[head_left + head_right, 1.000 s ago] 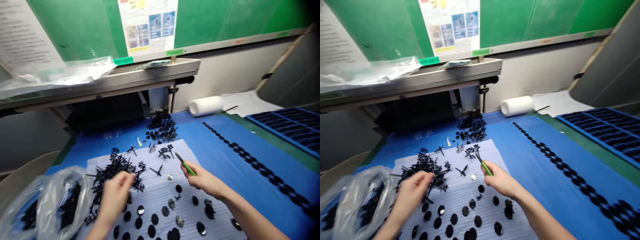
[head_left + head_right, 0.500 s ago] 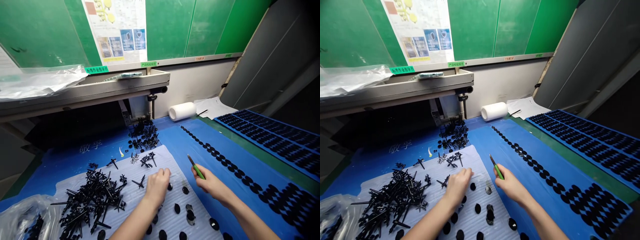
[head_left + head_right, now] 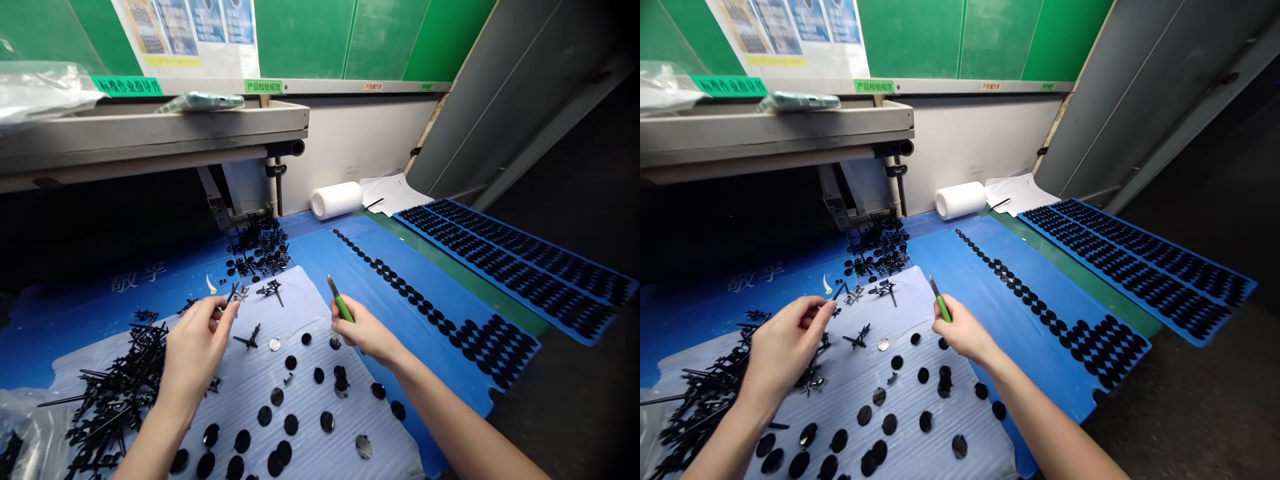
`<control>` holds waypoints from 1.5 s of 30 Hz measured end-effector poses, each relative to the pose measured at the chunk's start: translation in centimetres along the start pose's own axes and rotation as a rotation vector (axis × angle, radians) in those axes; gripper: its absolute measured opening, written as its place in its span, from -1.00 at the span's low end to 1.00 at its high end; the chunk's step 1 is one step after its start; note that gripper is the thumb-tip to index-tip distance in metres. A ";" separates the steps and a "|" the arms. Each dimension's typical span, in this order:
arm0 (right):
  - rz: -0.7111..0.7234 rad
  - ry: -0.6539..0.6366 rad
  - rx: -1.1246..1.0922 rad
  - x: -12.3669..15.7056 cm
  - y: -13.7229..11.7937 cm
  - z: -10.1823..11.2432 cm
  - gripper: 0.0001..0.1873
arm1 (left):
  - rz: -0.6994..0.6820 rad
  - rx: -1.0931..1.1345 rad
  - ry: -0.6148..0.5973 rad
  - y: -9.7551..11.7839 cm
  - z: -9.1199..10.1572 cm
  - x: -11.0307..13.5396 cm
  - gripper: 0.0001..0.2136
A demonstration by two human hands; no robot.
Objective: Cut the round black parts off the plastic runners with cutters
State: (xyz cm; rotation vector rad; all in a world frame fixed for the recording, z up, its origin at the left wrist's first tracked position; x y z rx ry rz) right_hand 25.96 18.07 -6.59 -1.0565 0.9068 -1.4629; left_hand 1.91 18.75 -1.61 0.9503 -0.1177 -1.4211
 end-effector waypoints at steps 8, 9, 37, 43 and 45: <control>0.105 -0.175 -0.408 6.5 -1.6 -6.4 -0.78 | 0.719 0.722 -0.410 1.4 -1.0 11.2 -0.83; 0.102 -0.159 -0.440 7.2 -1.5 -7.0 -0.79 | 0.775 0.753 -0.379 1.3 -1.1 12.2 -0.83; 0.043 -0.139 -0.359 9.5 -2.2 -9.0 -0.80 | 0.844 0.430 -0.188 -0.9 0.9 13.4 -0.66; -0.117 -0.323 -0.599 9.1 -0.5 -8.8 -0.71 | 0.850 0.519 -0.147 0.0 1.2 12.3 -0.65; -0.144 -0.335 -0.673 9.2 -0.5 -9.1 -0.70 | 0.864 0.541 -0.136 0.2 1.4 12.1 -0.65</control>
Point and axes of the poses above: each hand's wrist, its own x-axis away from the middle knuckle, its own z-axis out of the back of the hand, y = z × x, the point moved 6 cm from there along -x, towards the middle knuckle, and after that the axes turned 14 degrees about y, right-handed, at the moved point
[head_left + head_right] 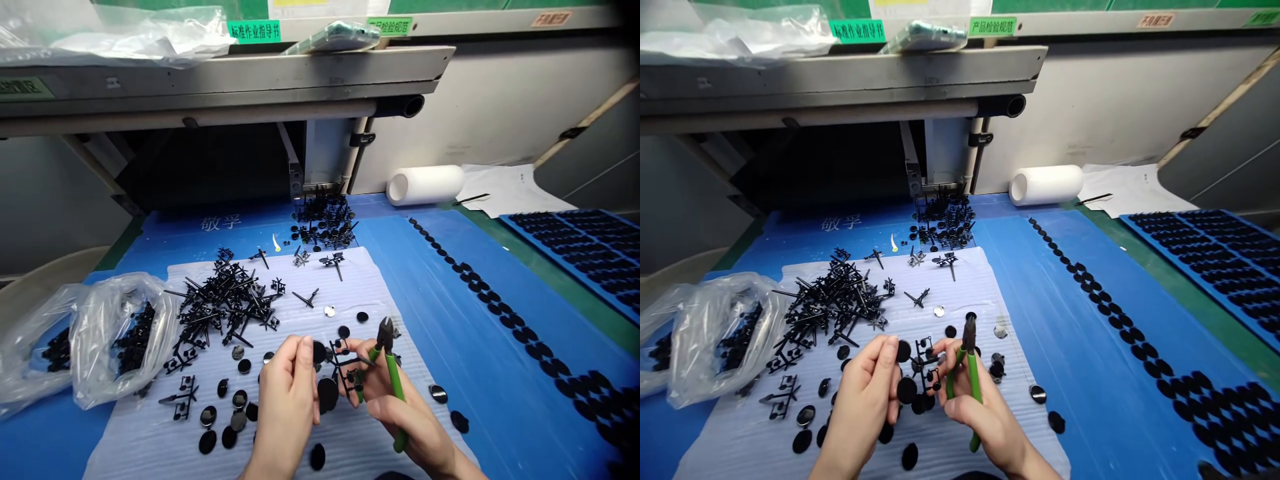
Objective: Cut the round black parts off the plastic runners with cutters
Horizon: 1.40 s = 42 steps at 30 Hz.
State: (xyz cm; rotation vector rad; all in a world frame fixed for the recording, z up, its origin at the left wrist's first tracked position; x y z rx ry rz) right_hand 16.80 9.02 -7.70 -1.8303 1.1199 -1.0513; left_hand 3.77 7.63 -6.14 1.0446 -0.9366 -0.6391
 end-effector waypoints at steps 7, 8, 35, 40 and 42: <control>-0.115 -0.153 0.469 0.4 1.3 -0.4 -0.62 | 0.037 0.014 0.007 0.1 0.7 0.1 -0.65; -0.102 -0.196 0.574 0.5 1.4 -0.4 -0.62 | 0.037 0.014 0.008 0.1 0.8 0.1 -0.65; 0.313 -0.403 1.064 1.0 0.9 -2.7 -0.62 | -0.057 -0.108 -0.083 0.6 0.8 0.5 -0.62; 0.328 -0.422 1.075 0.9 1.1 -2.7 -0.73 | 0.033 -0.058 -0.085 0.4 0.7 0.6 -0.63; 0.333 -0.419 1.077 0.9 1.3 -2.7 -0.74 | 0.077 -0.019 -0.083 0.2 0.6 0.6 -0.64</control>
Point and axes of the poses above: each hand's wrist, its own x-axis away from the middle knuckle, its own z-axis out of the back of the hand, y = z × x, the point moved 6 cm from there along -x, towards the middle knuckle, and after that the axes turned 14 degrees about y, right-handed, at the moved point
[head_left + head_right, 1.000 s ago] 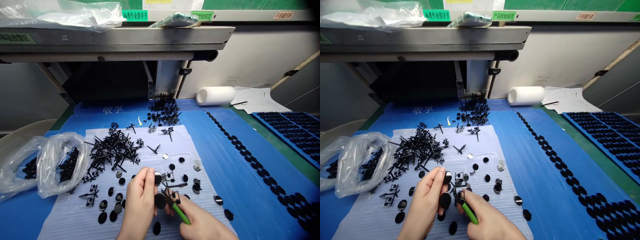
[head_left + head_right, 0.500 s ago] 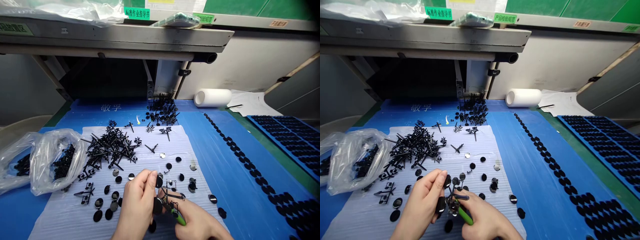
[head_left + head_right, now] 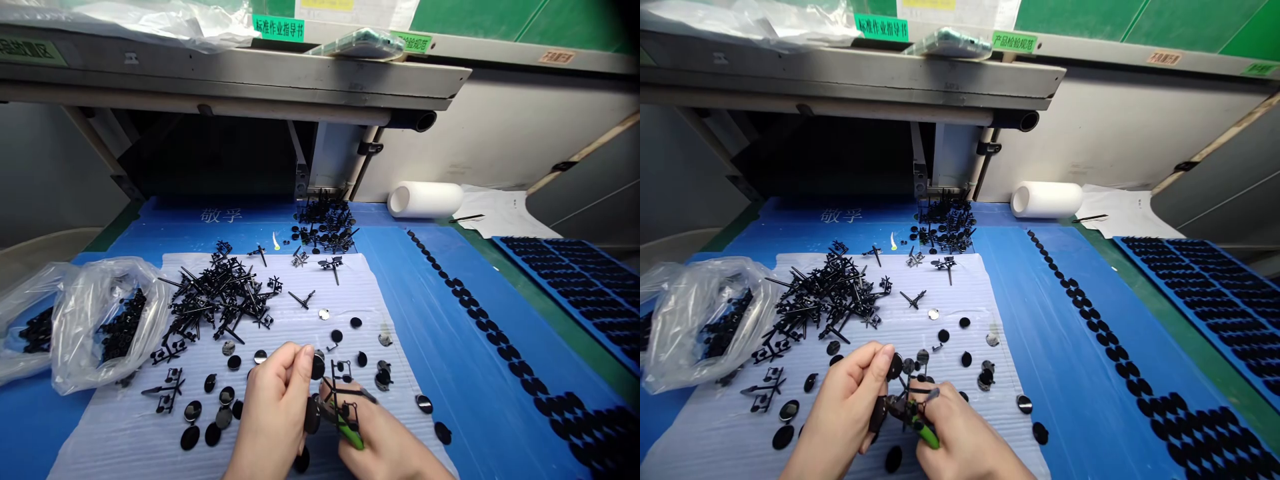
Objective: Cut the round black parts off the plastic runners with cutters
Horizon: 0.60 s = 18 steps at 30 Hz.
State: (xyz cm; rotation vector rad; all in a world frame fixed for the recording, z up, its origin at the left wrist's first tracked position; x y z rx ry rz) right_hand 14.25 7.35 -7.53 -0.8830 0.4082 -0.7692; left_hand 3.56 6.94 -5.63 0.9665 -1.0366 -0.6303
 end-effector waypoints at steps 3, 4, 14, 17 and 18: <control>-0.028 0.084 0.024 0.0 0.5 0.2 -0.70 | 0.044 0.106 0.037 -0.3 0.0 -0.2 -0.65; -0.035 0.121 0.035 0.0 0.6 0.4 -0.68 | 0.057 0.148 0.054 -0.4 0.1 -0.3 -0.66; -0.060 0.218 0.139 -1.3 0.7 1.0 -0.58 | 0.185 0.491 0.030 -1.3 0.5 -0.4 -0.65; -0.050 0.244 0.135 -1.7 0.2 1.0 -0.59 | 0.200 0.518 0.037 -1.5 0.5 -0.5 -0.66; -0.046 0.254 0.130 -1.8 0.1 1.0 -0.58 | 0.201 0.521 0.036 -1.5 0.4 -0.5 -0.66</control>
Point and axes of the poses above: each hand's wrist, its own x-axis away from the middle knuckle, its own z-axis out of the back of the hand, y = z × x, the point moved 6 cm from there along -x, towards the middle knuckle, and after that the axes turned 14 degrees about y, right-handed, at the moved point
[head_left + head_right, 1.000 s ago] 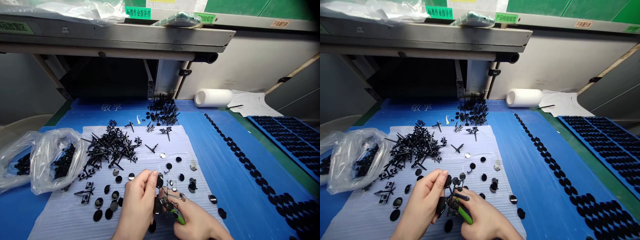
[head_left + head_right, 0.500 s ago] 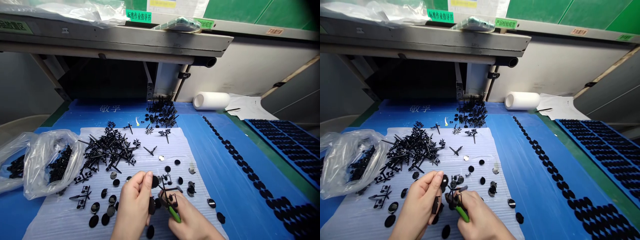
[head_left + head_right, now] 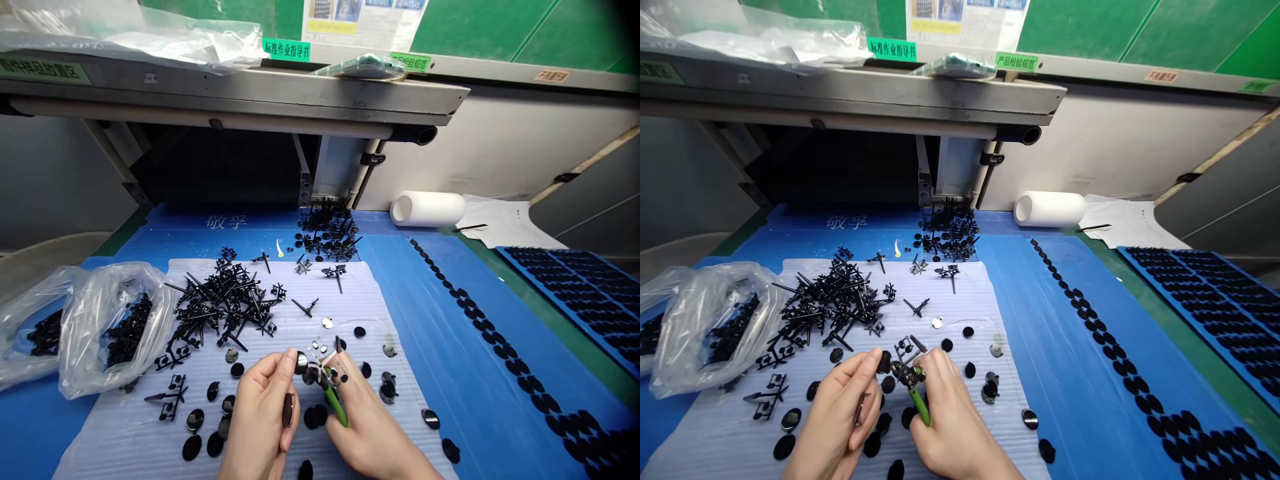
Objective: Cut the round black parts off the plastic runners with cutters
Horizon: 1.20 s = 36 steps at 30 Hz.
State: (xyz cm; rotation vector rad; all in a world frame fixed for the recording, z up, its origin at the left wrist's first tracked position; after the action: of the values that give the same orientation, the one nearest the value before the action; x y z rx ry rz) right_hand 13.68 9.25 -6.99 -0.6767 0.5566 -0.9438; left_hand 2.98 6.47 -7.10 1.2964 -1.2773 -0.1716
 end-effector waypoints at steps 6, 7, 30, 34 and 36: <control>-0.008 0.016 0.009 -0.2 -0.2 -0.3 -0.63 | 0.030 0.044 0.017 -0.5 0.0 -0.1 -0.64; -0.010 0.018 0.025 -0.3 -0.2 -0.4 -0.63 | 0.028 0.051 0.026 -0.6 0.1 -0.2 -0.64; 0.142 -0.184 0.082 -2.6 -1.8 -2.5 -0.66 | 0.053 0.247 0.036 0.8 2.8 -0.6 -0.68; 0.157 -0.192 0.093 -2.6 -2.0 -2.2 -0.67 | 0.097 0.278 -0.029 0.6 3.0 -0.8 -0.73; 0.184 -0.190 0.127 -2.7 -2.1 -2.0 -0.66 | 0.106 0.288 -0.031 0.5 3.0 -0.8 -0.73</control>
State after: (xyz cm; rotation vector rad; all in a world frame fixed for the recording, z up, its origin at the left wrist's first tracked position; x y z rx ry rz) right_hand 9.88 10.13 -6.40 -0.5832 0.3798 -0.7275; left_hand 0.11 5.40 -7.96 1.4695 -1.4315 0.0707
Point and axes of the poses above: each hand's wrist, its own x-axis away from the middle knuckle, its own z-axis out of the back of the hand, y = z × x, the point moved 6 cm from there along -x, towards the middle knuckle, and after that the axes turned 14 degrees about y, right-handed, at the moved point
